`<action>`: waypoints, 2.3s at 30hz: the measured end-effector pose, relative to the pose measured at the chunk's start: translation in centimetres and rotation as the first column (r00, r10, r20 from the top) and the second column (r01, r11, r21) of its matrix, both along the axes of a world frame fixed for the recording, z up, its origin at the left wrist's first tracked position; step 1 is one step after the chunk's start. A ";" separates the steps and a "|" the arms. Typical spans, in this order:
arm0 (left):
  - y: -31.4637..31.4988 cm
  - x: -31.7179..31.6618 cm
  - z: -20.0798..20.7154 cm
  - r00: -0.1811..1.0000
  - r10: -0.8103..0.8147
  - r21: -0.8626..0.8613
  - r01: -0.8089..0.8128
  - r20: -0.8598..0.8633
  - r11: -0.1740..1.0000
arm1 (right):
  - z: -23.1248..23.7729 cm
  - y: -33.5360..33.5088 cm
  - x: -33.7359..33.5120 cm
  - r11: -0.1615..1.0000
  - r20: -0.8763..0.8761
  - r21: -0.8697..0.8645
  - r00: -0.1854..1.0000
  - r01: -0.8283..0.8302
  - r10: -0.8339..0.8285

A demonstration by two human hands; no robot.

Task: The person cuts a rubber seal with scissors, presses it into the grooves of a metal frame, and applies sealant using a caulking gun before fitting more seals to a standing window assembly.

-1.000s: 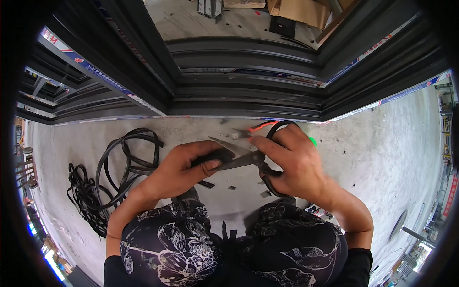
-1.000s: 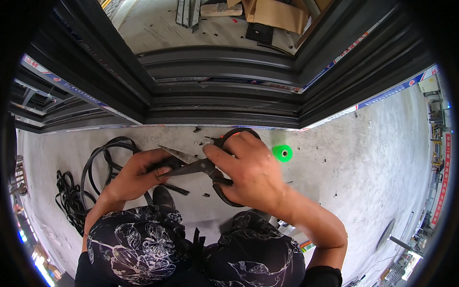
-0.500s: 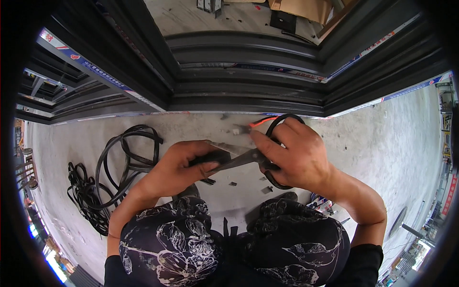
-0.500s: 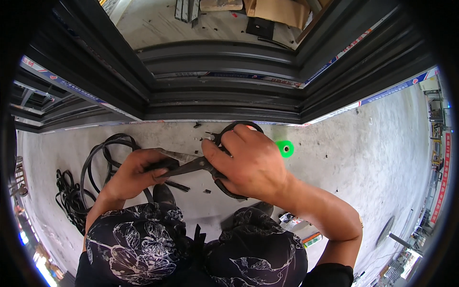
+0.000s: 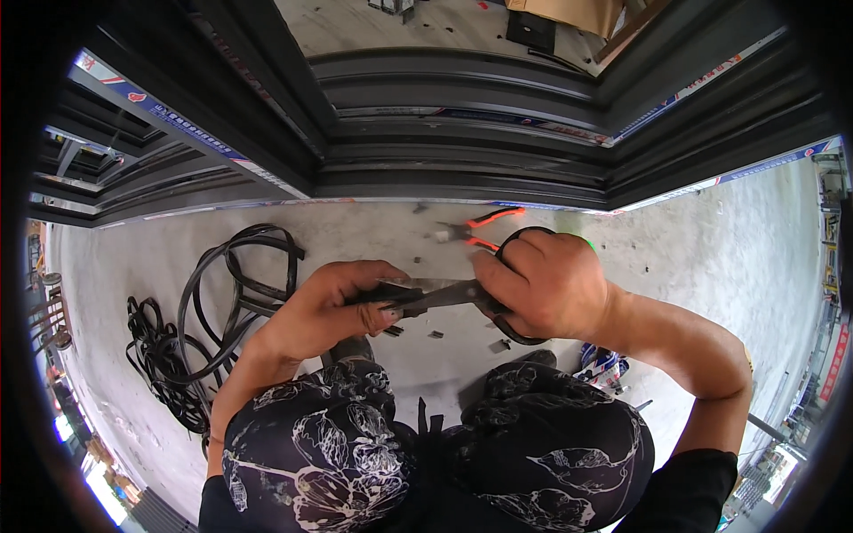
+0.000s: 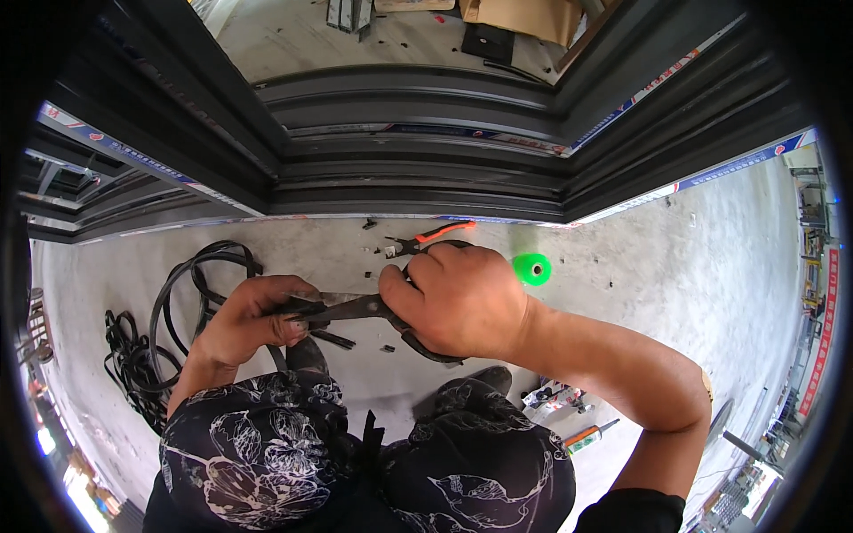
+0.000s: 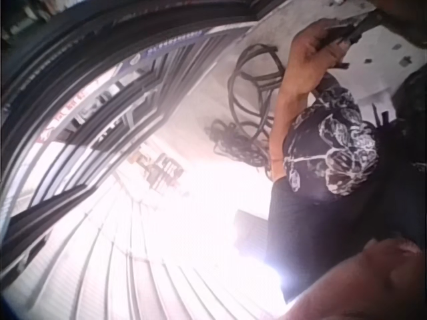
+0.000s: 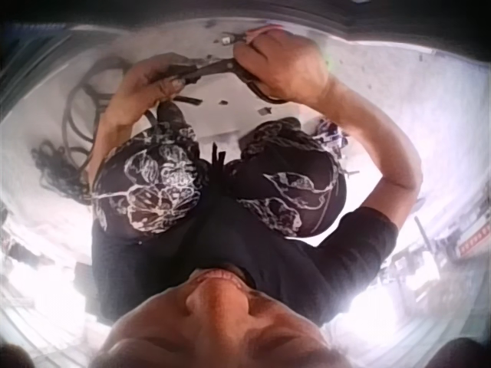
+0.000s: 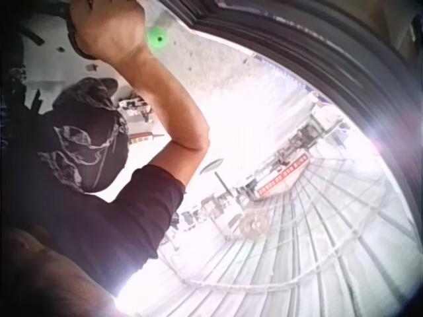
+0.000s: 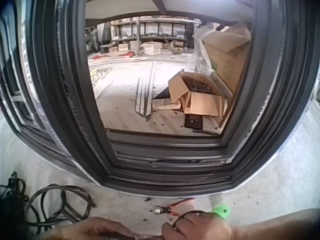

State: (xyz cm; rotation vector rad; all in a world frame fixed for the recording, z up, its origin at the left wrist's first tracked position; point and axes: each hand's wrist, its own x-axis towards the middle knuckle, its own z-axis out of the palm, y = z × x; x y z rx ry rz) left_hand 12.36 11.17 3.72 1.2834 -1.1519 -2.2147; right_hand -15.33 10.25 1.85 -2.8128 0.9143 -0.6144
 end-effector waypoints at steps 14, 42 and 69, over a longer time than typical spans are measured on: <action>0.1 0.4 0.0 0.982 0.123 0.128 -0.105 -0.141 0.986 | -1.5 0.3 1.2 0.998 0.143 0.061 0.990 0.007 -0.016; -1.5 -0.8 1.4 0.960 0.030 -0.628 0.157 0.277 0.762 | -8.2 5.6 -1.8 0.242 0.161 0.933 0.294 0.266 -0.942; -4.0 -4.6 0.2 0.969 -0.221 -0.310 0.246 0.114 0.918 | 2.6 -0.7 -4.1 0.956 -0.001 0.194 0.974 0.221 -0.225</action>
